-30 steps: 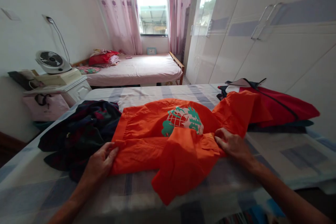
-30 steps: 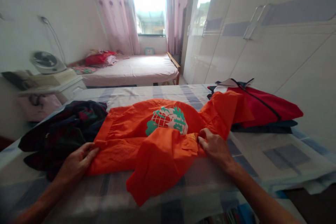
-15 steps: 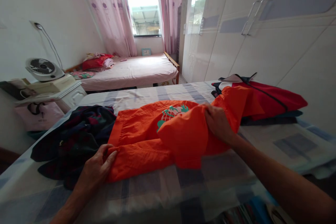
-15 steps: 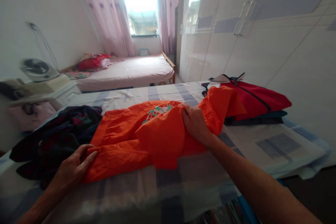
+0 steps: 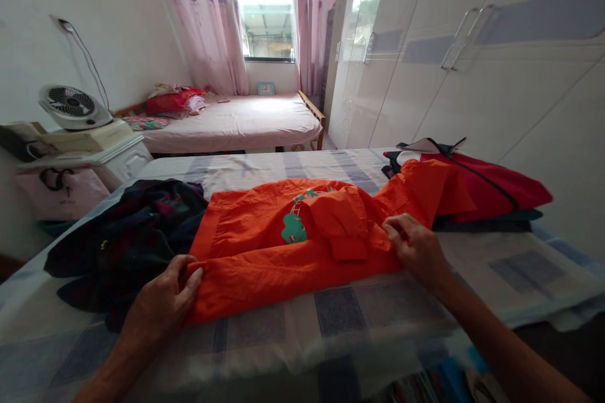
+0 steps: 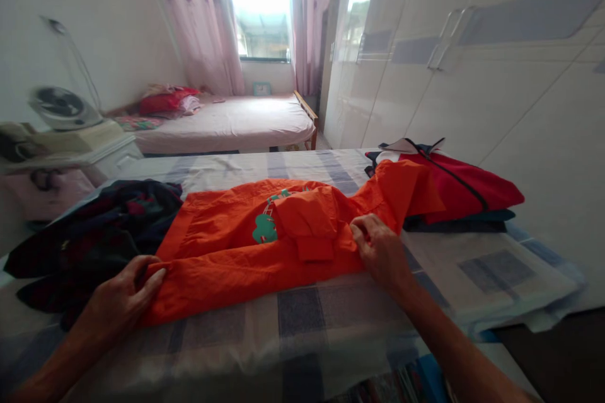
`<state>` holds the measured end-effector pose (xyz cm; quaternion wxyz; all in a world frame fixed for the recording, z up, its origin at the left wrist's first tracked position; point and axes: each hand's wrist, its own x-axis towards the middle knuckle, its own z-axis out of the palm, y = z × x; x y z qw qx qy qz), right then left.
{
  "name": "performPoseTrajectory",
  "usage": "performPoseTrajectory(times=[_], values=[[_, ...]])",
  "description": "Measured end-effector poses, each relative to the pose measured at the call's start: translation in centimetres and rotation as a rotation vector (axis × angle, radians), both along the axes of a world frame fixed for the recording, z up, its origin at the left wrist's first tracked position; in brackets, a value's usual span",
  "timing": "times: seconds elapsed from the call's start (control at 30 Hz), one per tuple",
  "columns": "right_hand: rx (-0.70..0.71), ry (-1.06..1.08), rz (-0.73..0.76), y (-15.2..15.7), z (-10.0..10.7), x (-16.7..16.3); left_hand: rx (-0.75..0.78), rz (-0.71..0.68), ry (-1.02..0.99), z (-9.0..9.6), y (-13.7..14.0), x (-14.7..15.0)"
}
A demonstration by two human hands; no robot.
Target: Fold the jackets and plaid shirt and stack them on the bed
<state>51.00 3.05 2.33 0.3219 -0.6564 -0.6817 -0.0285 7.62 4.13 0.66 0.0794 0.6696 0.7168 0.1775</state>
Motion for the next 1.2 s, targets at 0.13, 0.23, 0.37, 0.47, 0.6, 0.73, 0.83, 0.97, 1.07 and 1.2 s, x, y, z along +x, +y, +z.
performPoseTrajectory(times=[0.13,0.23,0.37,0.47,0.6,0.73,0.83,0.97,1.07,1.2], values=[[-0.079,-0.091,0.102,-2.2,-1.3,-0.9,-0.081,0.022,0.242,0.2,-0.9,0.7],[-0.133,-0.196,0.103,-1.8,-3.1,-1.3,-0.017,-0.009,0.353,0.8,-0.7,0.7],[-0.099,-0.227,0.083,-1.4,-4.4,-1.1,0.273,-0.232,0.326,2.9,0.3,2.2],[-0.080,-0.233,0.090,-1.5,-4.6,-0.9,0.310,-0.614,0.228,3.8,1.4,5.1],[-0.092,-0.223,0.092,-1.6,-4.4,-0.8,0.067,-0.801,0.247,2.2,4.2,6.6],[-0.107,-0.189,0.088,-1.5,-4.5,-0.8,-0.096,-0.477,0.388,0.6,7.6,3.8],[-0.117,-0.166,0.078,-1.4,-4.7,-0.8,0.009,-0.347,0.430,1.9,7.7,3.9],[-0.125,-0.155,0.073,-1.4,-4.6,-0.9,0.059,-0.414,0.086,4.4,4.7,9.4],[-0.130,-0.149,0.072,-1.5,-4.5,-0.9,-0.105,-0.591,-0.206,5.0,3.2,13.8],[-0.119,-0.147,0.074,-1.5,-4.5,-0.9,-0.280,-0.580,-0.631,4.0,4.2,17.3]])
